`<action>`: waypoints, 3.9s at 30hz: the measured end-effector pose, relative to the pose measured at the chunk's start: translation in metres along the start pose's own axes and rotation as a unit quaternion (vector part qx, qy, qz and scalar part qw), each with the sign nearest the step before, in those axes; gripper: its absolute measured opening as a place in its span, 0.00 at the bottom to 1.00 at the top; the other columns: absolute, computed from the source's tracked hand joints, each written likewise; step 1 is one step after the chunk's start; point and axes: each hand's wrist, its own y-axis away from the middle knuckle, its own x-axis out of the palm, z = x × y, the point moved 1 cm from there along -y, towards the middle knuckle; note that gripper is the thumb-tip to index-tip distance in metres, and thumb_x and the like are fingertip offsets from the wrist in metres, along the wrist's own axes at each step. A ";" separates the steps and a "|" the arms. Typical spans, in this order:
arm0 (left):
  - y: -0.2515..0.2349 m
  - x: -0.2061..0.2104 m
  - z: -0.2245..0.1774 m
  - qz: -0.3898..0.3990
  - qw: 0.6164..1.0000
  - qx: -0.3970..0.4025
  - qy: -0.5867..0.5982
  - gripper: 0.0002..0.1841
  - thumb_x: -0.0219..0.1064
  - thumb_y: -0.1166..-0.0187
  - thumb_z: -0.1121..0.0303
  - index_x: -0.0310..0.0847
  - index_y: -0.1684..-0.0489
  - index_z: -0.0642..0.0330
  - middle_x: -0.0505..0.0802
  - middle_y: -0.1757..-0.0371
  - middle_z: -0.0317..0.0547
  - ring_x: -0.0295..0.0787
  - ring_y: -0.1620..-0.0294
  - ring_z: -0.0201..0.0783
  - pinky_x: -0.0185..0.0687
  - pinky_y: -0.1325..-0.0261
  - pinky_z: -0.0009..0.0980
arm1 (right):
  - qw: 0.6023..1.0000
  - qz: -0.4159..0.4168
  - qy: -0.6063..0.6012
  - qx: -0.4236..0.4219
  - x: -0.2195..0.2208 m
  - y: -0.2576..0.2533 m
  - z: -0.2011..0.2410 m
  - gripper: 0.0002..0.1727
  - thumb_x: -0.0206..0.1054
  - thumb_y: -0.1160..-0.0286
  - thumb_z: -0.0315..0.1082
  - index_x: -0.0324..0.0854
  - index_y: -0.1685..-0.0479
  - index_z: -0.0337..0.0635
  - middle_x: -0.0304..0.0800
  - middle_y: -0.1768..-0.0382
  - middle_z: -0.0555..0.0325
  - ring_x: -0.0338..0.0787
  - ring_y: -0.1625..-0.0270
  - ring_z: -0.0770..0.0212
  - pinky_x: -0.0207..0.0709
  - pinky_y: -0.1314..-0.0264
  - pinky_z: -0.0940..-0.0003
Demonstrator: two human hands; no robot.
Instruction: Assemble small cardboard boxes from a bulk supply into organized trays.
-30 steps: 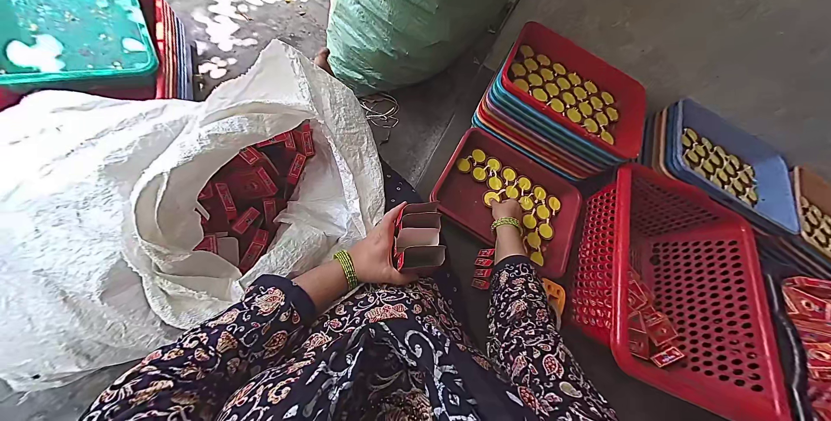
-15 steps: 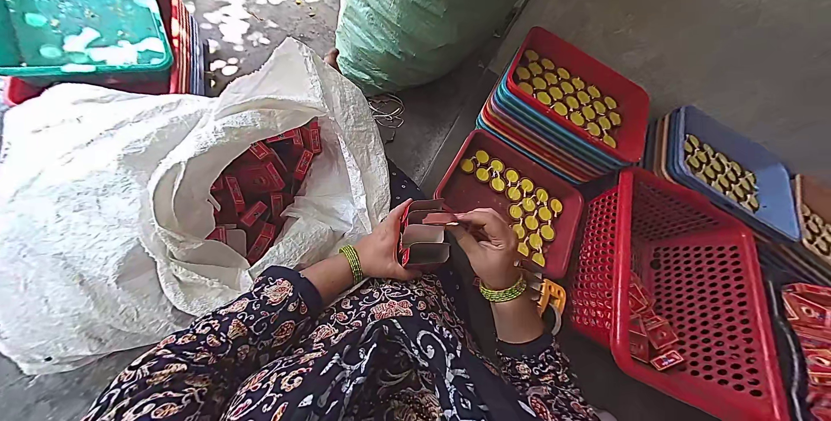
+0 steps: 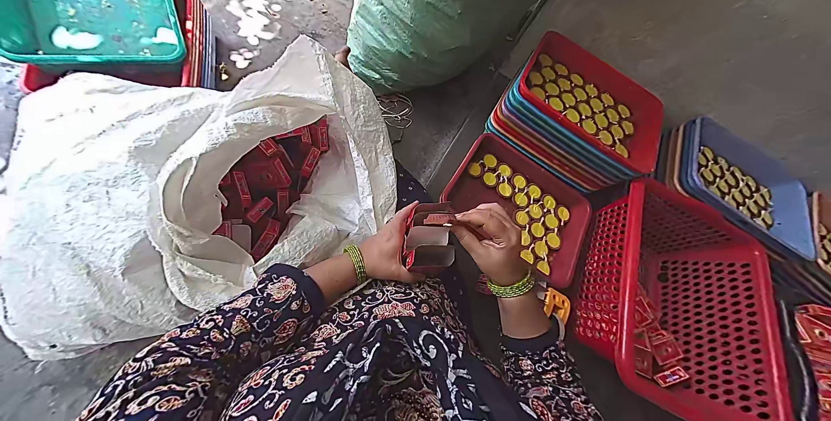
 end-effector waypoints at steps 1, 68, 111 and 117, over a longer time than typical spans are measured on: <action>0.000 0.000 0.000 0.001 1.000 -0.002 -0.002 0.79 0.91 0.65 0.41 0.35 0.08 0.66 0.74 0.18 0.60 0.71 0.16 0.42 0.67 0.14 0.41 | 1.000 0.017 0.019 0.003 0.003 0.001 0.001 0.06 0.82 0.34 0.31 0.94 0.61 0.44 0.96 0.59 0.61 0.91 0.49 0.63 0.84 0.38 0.63; -0.001 -0.002 0.002 -0.007 1.000 0.004 0.005 0.76 0.90 0.63 0.41 0.41 0.09 0.67 0.78 0.21 0.59 0.74 0.18 0.40 0.69 0.15 0.37 | 0.746 -0.055 0.169 0.642 -0.002 -0.002 -0.258 0.21 0.76 0.28 0.41 0.88 0.43 0.34 0.91 0.47 0.38 0.90 0.44 0.43 0.79 0.37 0.43; -0.023 0.029 -0.069 0.099 0.959 0.252 -0.083 0.59 0.87 0.45 0.52 0.53 0.15 0.74 0.74 0.20 0.73 0.65 0.14 0.62 0.65 0.13 0.53 | 0.977 0.070 -0.076 0.189 -0.017 0.122 0.033 0.67 0.89 0.51 0.44 0.44 0.10 0.31 0.66 0.17 0.35 0.64 0.11 0.50 0.61 0.08 0.54; -0.039 0.089 -0.117 0.260 0.938 0.200 -0.107 0.66 0.89 0.49 0.53 0.45 0.11 0.74 0.66 0.13 0.70 0.66 0.13 0.57 0.65 0.13 0.47 | 0.942 -0.057 -0.078 0.322 -0.057 0.186 0.064 0.70 0.92 0.61 0.37 0.44 0.11 0.36 0.78 0.24 0.48 0.79 0.21 0.62 0.74 0.15 0.59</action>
